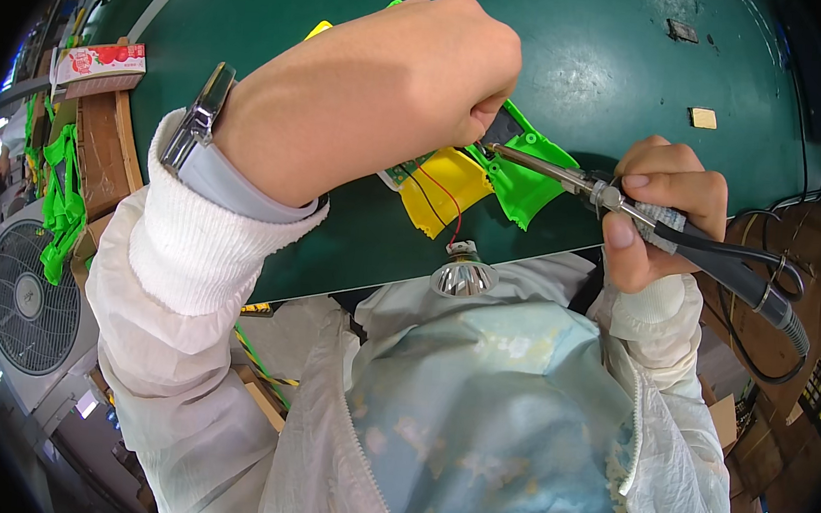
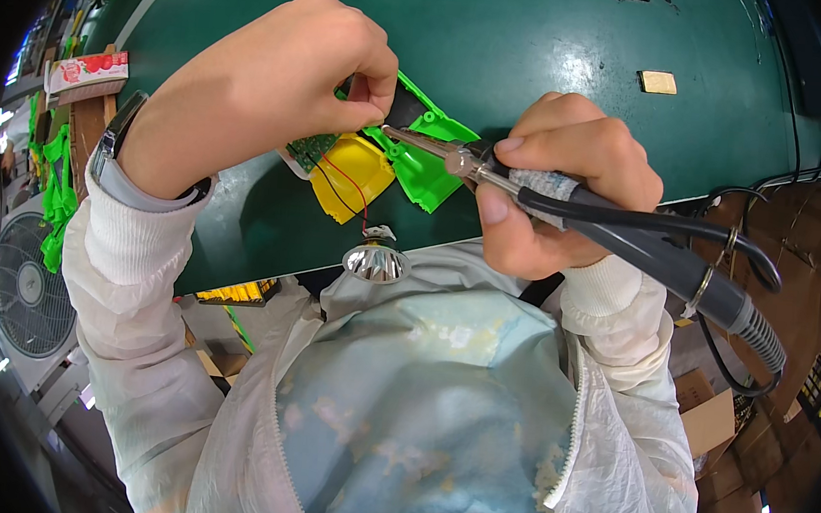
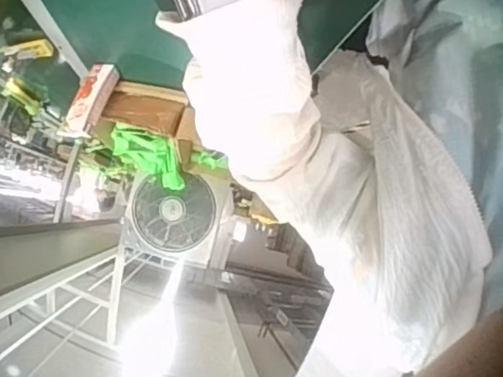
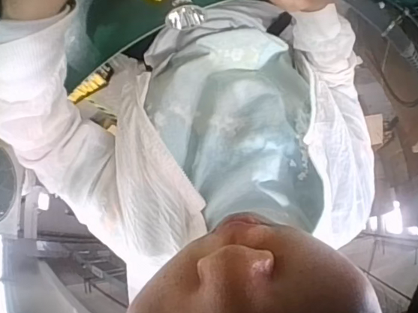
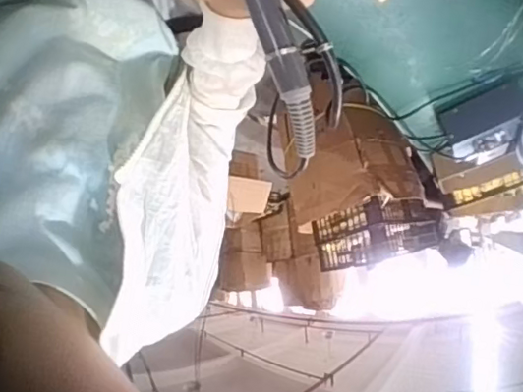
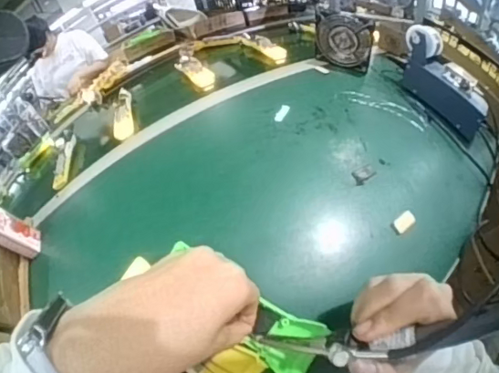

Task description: The person assembles flashlights by taking casing components, soldering internal wires using a soldering iron, joining the casing halves together by hand, and placing the assembled flashlights onto the conveyor belt.

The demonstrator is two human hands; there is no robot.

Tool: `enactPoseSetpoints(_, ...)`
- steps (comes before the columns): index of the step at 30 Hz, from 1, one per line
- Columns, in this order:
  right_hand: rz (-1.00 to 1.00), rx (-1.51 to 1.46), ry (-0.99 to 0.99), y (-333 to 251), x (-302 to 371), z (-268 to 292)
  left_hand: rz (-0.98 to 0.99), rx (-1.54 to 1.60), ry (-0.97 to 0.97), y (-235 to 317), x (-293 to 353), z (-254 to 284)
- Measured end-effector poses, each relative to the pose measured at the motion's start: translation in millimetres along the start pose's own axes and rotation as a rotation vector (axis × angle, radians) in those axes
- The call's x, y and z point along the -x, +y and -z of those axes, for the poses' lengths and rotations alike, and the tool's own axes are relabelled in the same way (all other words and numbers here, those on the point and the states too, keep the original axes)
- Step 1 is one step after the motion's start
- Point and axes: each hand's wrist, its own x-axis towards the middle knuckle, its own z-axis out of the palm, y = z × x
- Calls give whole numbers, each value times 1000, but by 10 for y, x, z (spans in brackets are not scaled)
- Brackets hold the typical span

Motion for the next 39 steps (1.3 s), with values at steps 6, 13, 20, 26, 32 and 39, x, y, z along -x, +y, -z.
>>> enactPoseSetpoints(6,14,-6,-9,7,-2,-1,-10,17,23,14,-2,1)
enactPoseSetpoints(13,32,-11,-42,5,-15,2,-23,20,26,17,6,10)
enactPoseSetpoints(20,19,-17,-22,7,-10,-4,-3,60,15,26,-1,8)
enactPoseSetpoints(26,19,-43,-9,3,-9,-9,-17,57,18,16,5,-5)
enactPoseSetpoints(32,26,-9,-25,15,-11,-7,-21,23,7,17,-2,2)
enactPoseSetpoints(39,26,-31,-8,14,-10,-14,8,18,6,40,6,5)
